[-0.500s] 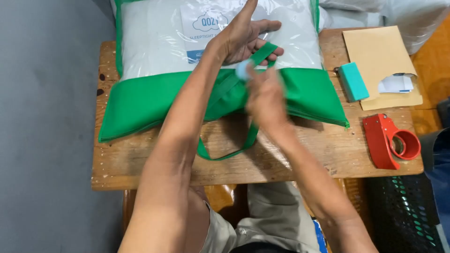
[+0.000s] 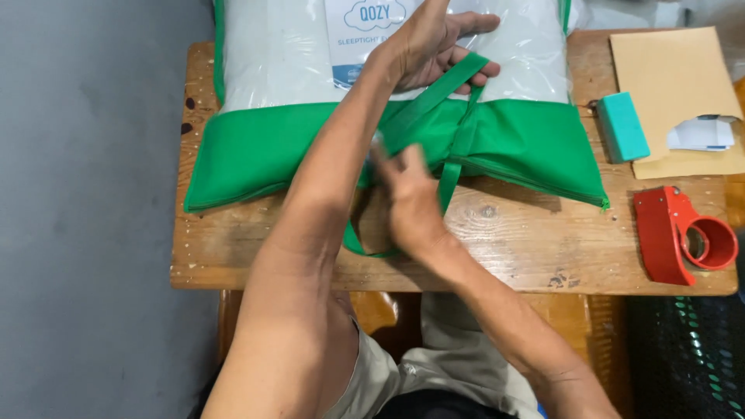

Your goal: A person is cleaning or prepping the surface of a green bag containing a pillow by rubbing it with a blue sponge.

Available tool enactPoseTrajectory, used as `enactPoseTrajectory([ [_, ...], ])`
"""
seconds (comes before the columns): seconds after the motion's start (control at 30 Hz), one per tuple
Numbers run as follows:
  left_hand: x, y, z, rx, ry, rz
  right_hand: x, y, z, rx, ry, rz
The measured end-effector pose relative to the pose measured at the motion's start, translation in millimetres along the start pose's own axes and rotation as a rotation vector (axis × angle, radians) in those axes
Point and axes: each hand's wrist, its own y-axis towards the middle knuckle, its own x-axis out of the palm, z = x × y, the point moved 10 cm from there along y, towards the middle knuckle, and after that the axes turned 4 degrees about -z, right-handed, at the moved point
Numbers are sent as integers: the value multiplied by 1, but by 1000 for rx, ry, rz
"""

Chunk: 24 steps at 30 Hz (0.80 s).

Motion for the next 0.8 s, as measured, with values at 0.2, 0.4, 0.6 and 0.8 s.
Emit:
enactPoseTrajectory([
  [0.2,-18,38,-21,25,-17,-29,-31,2,1,-48,33,130],
  [0.4,-30,55,-37,51,-46,-57,59,-11,-24,59,54,-176],
  [0.6,-31,60,-40,83,96,-233,19,-2,-48,-294,-368,149],
  [0.8,-34,66,-35,119,-46,-195,-50,-1,-21,-250,-367,153],
])
